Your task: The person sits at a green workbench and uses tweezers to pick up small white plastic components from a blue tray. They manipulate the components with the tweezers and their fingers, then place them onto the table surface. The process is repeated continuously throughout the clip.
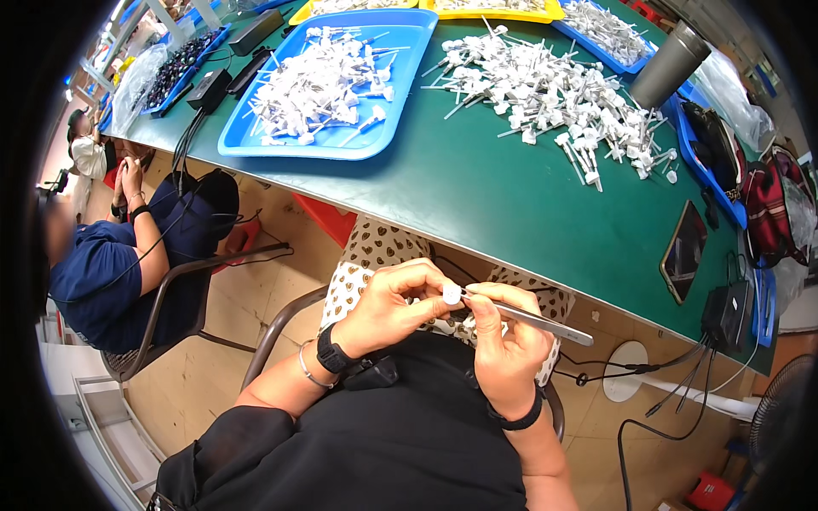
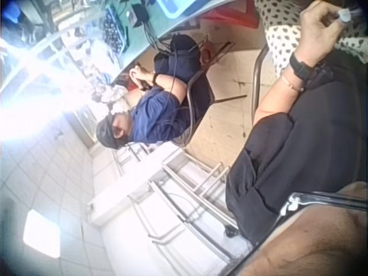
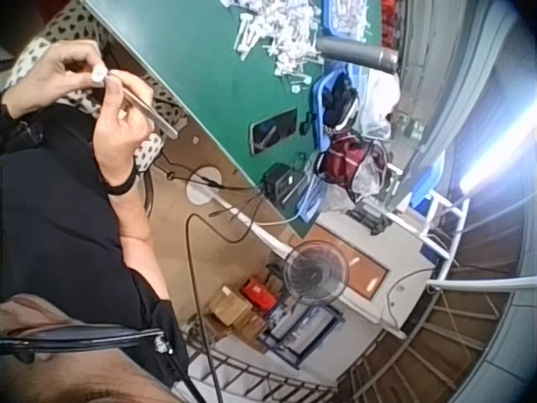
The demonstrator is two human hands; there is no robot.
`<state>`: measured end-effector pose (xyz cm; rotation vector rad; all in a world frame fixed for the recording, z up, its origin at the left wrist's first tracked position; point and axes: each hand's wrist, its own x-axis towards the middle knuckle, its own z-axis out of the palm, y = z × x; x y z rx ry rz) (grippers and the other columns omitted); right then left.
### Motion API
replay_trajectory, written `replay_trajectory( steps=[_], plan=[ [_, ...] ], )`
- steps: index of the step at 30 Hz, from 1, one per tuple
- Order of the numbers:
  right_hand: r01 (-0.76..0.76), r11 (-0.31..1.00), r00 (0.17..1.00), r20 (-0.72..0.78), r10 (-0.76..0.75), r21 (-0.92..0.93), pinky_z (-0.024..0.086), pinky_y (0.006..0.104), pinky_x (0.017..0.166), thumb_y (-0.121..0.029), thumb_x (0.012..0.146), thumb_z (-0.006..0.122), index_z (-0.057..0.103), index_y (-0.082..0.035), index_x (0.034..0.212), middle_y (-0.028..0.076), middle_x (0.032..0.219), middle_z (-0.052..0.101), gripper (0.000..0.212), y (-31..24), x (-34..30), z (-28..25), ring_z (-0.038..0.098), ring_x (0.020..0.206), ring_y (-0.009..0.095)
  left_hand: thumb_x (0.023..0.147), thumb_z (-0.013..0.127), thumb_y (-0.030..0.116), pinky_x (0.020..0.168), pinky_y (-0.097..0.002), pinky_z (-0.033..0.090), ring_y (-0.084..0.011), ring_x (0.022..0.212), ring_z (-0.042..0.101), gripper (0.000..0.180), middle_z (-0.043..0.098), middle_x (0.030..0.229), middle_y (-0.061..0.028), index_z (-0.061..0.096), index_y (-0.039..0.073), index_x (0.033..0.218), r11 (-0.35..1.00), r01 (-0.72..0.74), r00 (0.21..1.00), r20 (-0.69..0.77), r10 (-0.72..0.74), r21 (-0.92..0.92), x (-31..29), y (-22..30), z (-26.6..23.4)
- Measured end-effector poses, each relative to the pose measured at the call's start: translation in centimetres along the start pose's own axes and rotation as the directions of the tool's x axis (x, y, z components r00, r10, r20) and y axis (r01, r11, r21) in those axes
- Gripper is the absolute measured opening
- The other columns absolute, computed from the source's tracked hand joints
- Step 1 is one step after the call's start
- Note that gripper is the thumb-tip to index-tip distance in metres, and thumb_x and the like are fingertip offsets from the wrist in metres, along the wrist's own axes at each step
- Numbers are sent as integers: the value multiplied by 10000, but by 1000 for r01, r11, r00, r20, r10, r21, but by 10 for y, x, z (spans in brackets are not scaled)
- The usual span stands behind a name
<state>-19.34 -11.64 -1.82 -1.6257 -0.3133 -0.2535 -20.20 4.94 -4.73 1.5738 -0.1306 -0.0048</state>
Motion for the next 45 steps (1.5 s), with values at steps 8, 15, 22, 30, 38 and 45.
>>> replay_trajectory(
  steps=[8, 15, 22, 30, 38, 45],
  plan=[
    [65, 996, 996, 59, -61, -58, 519, 260, 642, -50, 938, 689, 678, 25, 956, 96, 908, 713, 78, 6, 2, 1, 649, 733, 142, 889, 751, 65, 576, -216, 454, -63, 678, 587, 81, 656, 850, -31, 716, 22, 949, 996, -66, 998, -10, 67, 68, -2, 0, 0],
    [75, 995, 995, 71, -70, -61, 523, 262, 637, -46, 942, 682, 673, 23, 956, 96, 886, 716, 72, 5, 3, 3, 652, 724, 144, 889, 751, 65, 578, -214, 447, -62, 683, 580, 82, 662, 858, -31, 715, 24, 949, 995, -70, 997, -14, 71, 76, -2, 0, -2],
    [74, 995, 995, 77, -70, -60, 520, 260, 629, -36, 946, 673, 664, 24, 952, 95, 874, 712, 61, 5, 3, 4, 648, 714, 140, 892, 750, 71, 585, -216, 451, -61, 689, 581, 82, 664, 860, -31, 713, 23, 948, 996, -59, 998, -13, 60, 69, -3, -1, -1],
    [113, 987, 990, 93, -103, -111, 506, 273, 599, -32, 939, 673, 663, 17, 918, 91, 841, 699, 54, 4, 4, 6, 632, 688, 153, 894, 748, 76, 593, -223, 457, -66, 696, 584, 85, 658, 853, -31, 706, 16, 937, 998, -25, 1000, -4, 26, 65, -3, 1, -2],
    [290, 922, 936, 278, -217, -258, 491, 308, 567, -31, 908, 696, 665, 0, 899, 91, 795, 685, 45, -5, 14, 2, 619, 649, 198, 883, 747, 53, 610, -236, 478, -85, 707, 605, 83, 652, 851, -46, 700, 4, 932, 996, -39, 999, 28, 36, 80, -4, 0, -5],
    [183, 972, 948, 290, -134, -149, 522, 286, 652, -15, 918, 685, 672, 16, 961, 96, 873, 706, 54, -3, 16, -3, 649, 728, 175, 904, 717, 27, 646, -231, 517, -91, 749, 641, 58, 661, 886, -48, 694, -9, 943, 999, -28, 999, 46, 28, 17, -5, 0, -11]
  ],
)
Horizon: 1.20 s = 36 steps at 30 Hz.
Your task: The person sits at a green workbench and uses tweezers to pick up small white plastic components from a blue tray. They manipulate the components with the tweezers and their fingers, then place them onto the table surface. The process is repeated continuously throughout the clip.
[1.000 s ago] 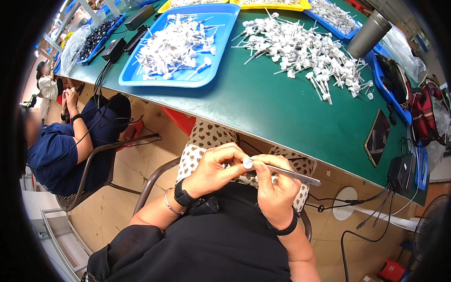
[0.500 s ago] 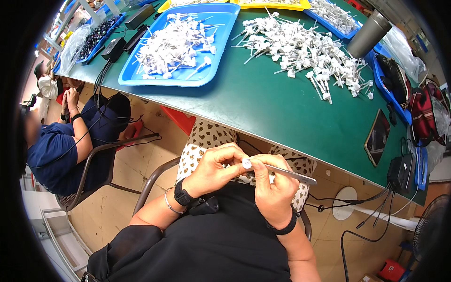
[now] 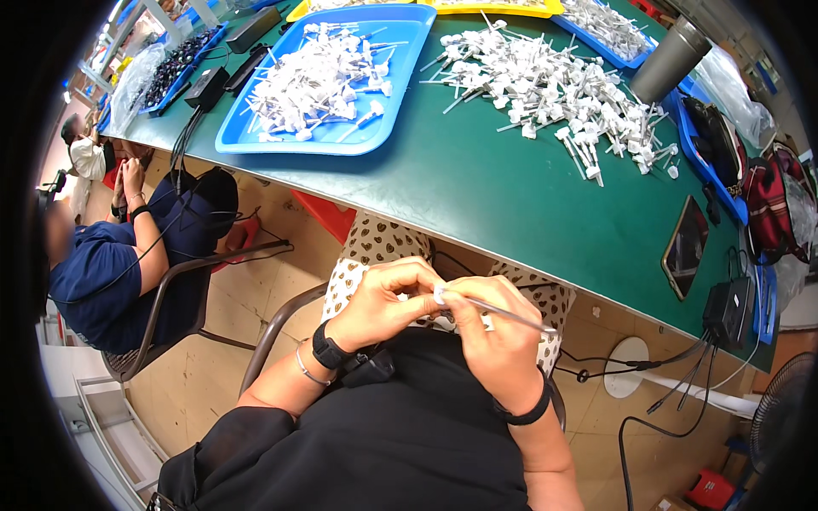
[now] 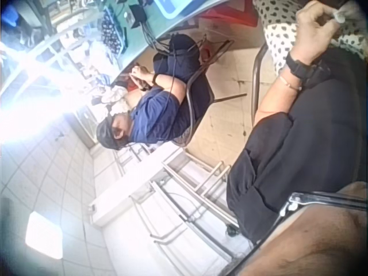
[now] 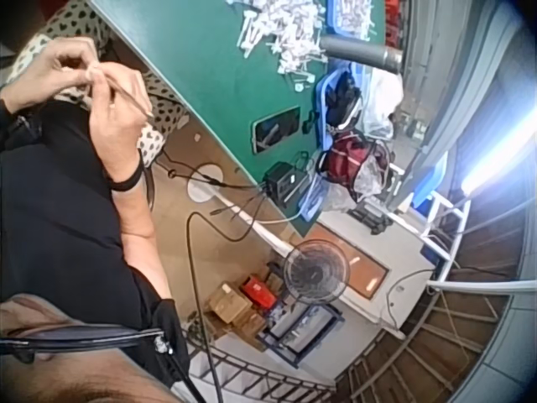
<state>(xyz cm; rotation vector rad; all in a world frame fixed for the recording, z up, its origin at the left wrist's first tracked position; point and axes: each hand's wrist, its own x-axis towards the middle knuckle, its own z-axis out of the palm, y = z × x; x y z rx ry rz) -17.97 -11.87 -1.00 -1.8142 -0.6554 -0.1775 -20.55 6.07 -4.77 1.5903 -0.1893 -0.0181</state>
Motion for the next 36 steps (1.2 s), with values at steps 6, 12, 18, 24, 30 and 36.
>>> replay_trajectory(
  steps=[6, 12, 18, 24, 30, 36],
  plan=[
    [-160, 929, 963, -153, 221, 333, 526, 241, 721, -42, 961, 656, 654, 32, 1062, 104, 1014, 706, 125, 5, -14, 0, 671, 843, 139, 925, 701, 48, 689, -221, 538, -70, 784, 665, 88, 702, 939, -35, 682, 9, 1001, 919, 149, 988, 27, -150, -365, 0, 1, 0],
    [-206, 926, 962, -105, 250, 316, 536, 268, 782, -48, 991, 598, 623, 23, 1046, 122, 1027, 707, 93, 10, -15, 1, 682, 893, 162, 932, 661, -23, 775, -263, 587, -130, 895, 686, 288, 677, 1046, -78, 613, -7, 1216, 851, 208, 977, 60, -205, -483, -1, 4, 0],
    [-238, 824, 941, -88, 328, 514, 529, 332, 893, -73, 1035, 500, 601, 27, 1033, 137, 1049, 700, 142, 17, -12, 5, 677, 942, 193, 973, 629, 39, 781, -276, 583, -129, 883, 665, 424, 664, 1061, -96, 518, 10, 1381, 899, 193, 981, 80, -176, -393, -3, 5, -6],
    [-435, 828, 898, 105, 427, 353, 525, 298, 860, -164, 1065, 492, 610, 31, 1105, 82, 977, 685, 232, 14, -13, 9, 654, 892, 145, 1007, 592, 92, 741, -269, 564, -131, 811, 653, 389, 650, 1101, -96, 516, 9, 1380, 803, 121, 991, 29, -129, -583, 1, 5, -1],
    [-554, 658, 831, 384, 403, 509, 517, 277, 754, -167, 1067, 499, 616, 24, 1143, 32, 866, 641, 237, 25, -15, 15, 604, 794, 112, 1021, 563, 81, 658, -226, 522, -73, 719, 591, 324, 678, 1106, -87, 569, 17, 1338, 896, 207, 975, 6, -223, -393, -1, 11, -7],
    [-575, 637, 818, 382, 430, 514, 513, 262, 702, -159, 1057, 514, 603, 17, 1041, 28, 856, 622, 198, 22, -13, 16, 586, 751, 102, 1029, 550, 90, 632, -200, 496, -47, 699, 560, 326, 683, 1153, -80, 570, 17, 1347, 862, 196, 972, -21, -233, -468, -4, 6, -2]
  ],
)
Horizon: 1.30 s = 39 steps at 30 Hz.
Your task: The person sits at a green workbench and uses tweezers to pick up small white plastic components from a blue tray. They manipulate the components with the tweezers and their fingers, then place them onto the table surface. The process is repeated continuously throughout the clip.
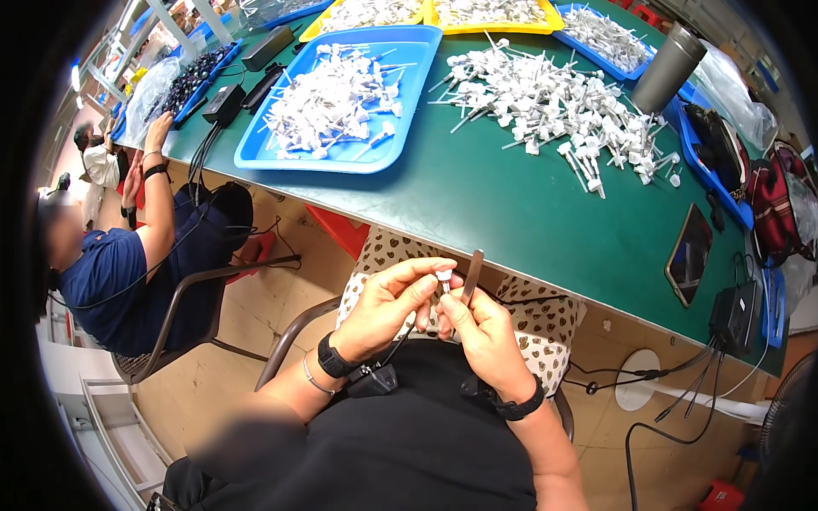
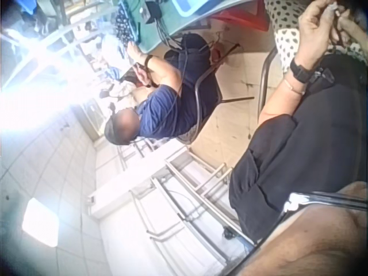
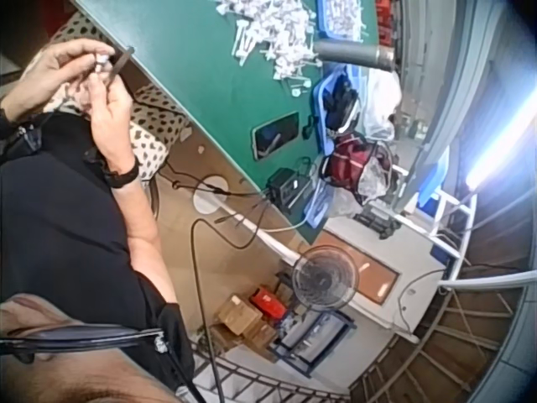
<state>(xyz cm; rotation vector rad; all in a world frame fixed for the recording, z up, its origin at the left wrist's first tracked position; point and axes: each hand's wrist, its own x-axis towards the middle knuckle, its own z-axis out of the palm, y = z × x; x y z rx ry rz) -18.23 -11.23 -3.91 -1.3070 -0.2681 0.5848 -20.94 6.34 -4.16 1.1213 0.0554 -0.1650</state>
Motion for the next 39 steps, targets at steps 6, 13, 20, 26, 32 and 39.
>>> replay_trajectory(
  steps=[6, 13, 20, 26, 32, 39],
  plan=[
    [68, 995, 995, -70, -73, -69, 507, 254, 648, -157, 1052, 519, 587, 2, 970, 21, 768, 598, 191, 10, -3, 2, 571, 684, 94, 1021, 568, 93, 625, -183, 483, -41, 691, 553, 283, 680, 1162, -59, 632, 29, 1290, 985, -21, 999, -29, 26, 169, 0, 2, 4],
    [115, 982, 990, -63, -125, -149, 495, 250, 630, -152, 1049, 525, 588, 12, 977, 20, 748, 583, 190, 11, -5, 2, 567, 671, 91, 1000, 593, 61, 598, -189, 488, -46, 703, 573, 245, 672, 1096, -54, 676, 25, 1227, 939, -142, 987, -24, 157, 312, -3, 1, 6],
    [275, 904, 959, 33, -280, -328, 545, 308, 746, -105, 1024, 562, 612, 22, 1149, 104, 1014, 665, 184, 28, 2, -12, 658, 844, 164, 973, 618, 22, 592, -195, 491, -37, 692, 564, 315, 681, 1159, -75, 636, 34, 1288, 887, -304, 953, 104, 285, 348, -7, -3, 8],
    [204, 921, 975, -16, -222, -333, 533, 303, 872, -148, 1035, 561, 604, 18, 1235, 118, 1182, 681, 263, 28, 2, -11, 654, 1014, 155, 948, 640, -5, 569, -181, 465, -14, 709, 538, 617, 691, 1200, -103, 371, 38, 1501, 930, -292, 956, 99, 277, 225, -7, 0, 6],
    [226, 913, 954, -114, -278, -339, 493, 301, 937, -207, 1055, 531, 613, 14, 1228, 111, 1181, 691, 293, 11, 1, -11, 643, 1048, 158, 955, 645, 19, 580, -169, 464, -9, 742, 557, 616, 693, 1186, -89, 361, 45, 1501, 982, -146, 989, 9, 146, 118, -9, 5, 5],
    [270, 919, 944, -110, -312, -288, 477, 292, 922, -190, 1050, 531, 643, 25, 1168, 109, 1128, 693, 270, -6, -9, -17, 627, 1016, 148, 958, 638, 18, 572, -161, 494, -23, 816, 604, 549, 690, 1188, -102, 420, 48, 1461, 997, -66, 997, -27, 67, 47, -7, 11, 4]
  ],
)
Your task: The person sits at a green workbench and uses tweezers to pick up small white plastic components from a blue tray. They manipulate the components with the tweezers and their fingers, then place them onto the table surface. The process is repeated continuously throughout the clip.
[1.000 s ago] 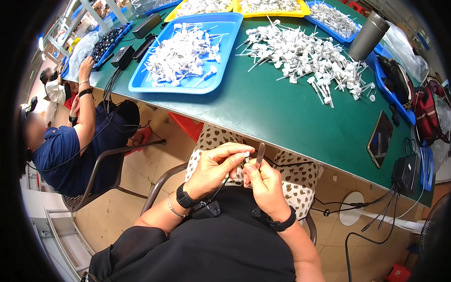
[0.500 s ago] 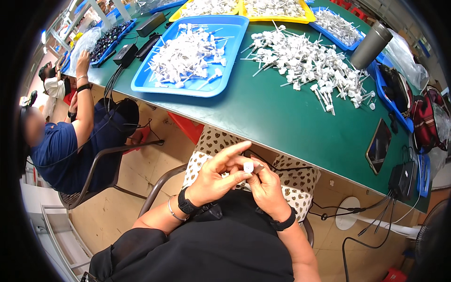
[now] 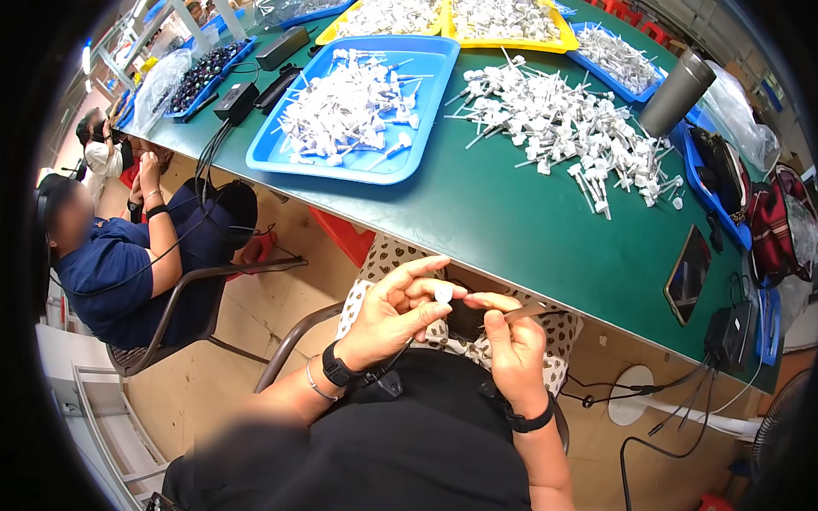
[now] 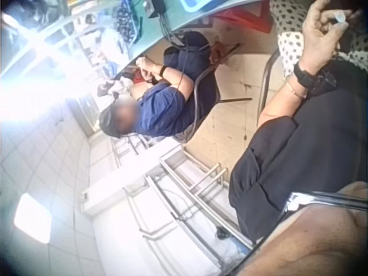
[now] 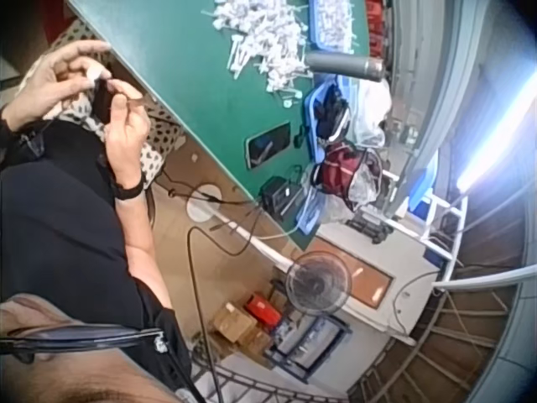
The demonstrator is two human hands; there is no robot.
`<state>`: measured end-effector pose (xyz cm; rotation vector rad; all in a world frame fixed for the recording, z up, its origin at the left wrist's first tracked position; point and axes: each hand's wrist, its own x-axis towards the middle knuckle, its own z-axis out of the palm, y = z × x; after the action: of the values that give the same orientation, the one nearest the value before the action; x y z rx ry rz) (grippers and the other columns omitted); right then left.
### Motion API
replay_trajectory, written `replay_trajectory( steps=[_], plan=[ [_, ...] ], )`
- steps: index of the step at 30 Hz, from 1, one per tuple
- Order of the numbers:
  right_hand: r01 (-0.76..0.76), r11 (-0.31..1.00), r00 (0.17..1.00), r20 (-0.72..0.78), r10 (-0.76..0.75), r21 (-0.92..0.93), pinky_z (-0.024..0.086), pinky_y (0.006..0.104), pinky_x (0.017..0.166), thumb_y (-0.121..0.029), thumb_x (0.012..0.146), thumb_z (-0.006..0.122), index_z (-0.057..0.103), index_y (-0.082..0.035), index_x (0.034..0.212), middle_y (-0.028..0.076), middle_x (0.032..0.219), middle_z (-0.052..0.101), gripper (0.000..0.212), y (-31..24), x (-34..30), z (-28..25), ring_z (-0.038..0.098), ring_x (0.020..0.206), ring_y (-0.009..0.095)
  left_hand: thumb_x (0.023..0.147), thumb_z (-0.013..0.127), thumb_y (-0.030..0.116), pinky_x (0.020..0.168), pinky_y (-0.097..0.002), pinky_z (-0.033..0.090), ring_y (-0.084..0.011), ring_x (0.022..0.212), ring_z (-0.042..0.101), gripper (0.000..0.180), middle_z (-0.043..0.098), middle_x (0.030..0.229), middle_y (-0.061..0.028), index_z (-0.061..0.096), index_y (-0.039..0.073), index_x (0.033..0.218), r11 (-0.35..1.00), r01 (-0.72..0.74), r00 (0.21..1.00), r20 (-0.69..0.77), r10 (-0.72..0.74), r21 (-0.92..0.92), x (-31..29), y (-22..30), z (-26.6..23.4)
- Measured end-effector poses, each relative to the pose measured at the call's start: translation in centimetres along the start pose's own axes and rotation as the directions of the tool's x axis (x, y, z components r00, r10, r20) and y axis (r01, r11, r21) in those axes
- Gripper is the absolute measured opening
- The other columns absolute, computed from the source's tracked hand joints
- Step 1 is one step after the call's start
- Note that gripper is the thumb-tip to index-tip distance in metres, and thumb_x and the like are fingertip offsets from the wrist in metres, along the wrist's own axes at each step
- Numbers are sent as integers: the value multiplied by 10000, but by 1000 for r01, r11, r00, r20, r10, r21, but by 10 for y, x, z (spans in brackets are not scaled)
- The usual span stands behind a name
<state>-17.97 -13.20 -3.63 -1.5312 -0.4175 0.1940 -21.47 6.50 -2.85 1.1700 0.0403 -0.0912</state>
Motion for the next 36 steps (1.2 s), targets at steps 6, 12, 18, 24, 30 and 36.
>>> replay_trajectory(
  steps=[6, 12, 18, 24, 30, 36],
  plan=[
    [252, 964, 963, -120, -241, 89, 485, 336, 841, -420, 1040, 498, 658, 42, 1117, 94, 1033, 546, 495, -26, 5, -21, 563, 902, 171, 932, 649, -12, 553, -192, 513, -45, 726, 605, 370, 709, 1138, -128, 576, 20, 1293, 911, -303, 942, -57, 331, 280, 26, 57, -11],
    [260, 864, 955, -249, -163, 431, 573, 335, 684, -433, 1043, 475, 563, 40, 1205, 93, 1057, 499, 508, -46, 2, -41, 579, 766, 158, 857, 752, 165, 892, -369, 511, -300, 1026, 632, 439, 630, 1186, -206, 628, 39, 1260, -103, -281, 447, 225, 866, 954, 122, 155, -89],
    [206, 847, 962, -260, -84, 490, 611, 404, 830, -190, 1003, 609, 571, 33, 1209, 122, 1087, 583, 306, -44, -1, -52, 640, 860, 179, 847, 747, 181, 958, -394, 485, -327, 1086, 621, 301, 677, 1151, -153, 700, 46, 1112, -60, -344, 792, 324, 517, 937, 161, 135, -32],
    [195, 850, 966, -248, -78, 489, 601, 407, 834, -140, 977, 644, 586, 29, 1179, 143, 1114, 604, 270, -47, -7, -57, 671, 887, 208, 815, 660, 110, 878, -424, 513, -331, 1003, 604, 119, 661, 977, -115, 723, 89, 914, -368, -482, 770, 585, 255, 795, 217, 97, 2],
    [168, 818, 976, -210, -59, 550, 619, 385, 782, -108, 984, 622, 597, 48, 1147, 153, 1054, 645, 227, -47, -3, -57, 698, 832, 218, 776, 619, 86, 808, -407, 528, -302, 961, 620, 85, 628, 938, -131, 688, 65, 821, -583, -382, 779, 589, 214, 717, 234, 81, 12],
    [147, 831, 977, -208, -39, 536, 618, 385, 790, -119, 981, 631, 582, 47, 1172, 190, 1075, 665, 257, -55, -4, -49, 711, 852, 235, 849, 670, 96, 740, -417, 536, -324, 820, 660, 78, 648, 875, -170, 653, 21, 841, -249, -385, 802, 456, 386, 888, 238, 90, -4]
  ],
)
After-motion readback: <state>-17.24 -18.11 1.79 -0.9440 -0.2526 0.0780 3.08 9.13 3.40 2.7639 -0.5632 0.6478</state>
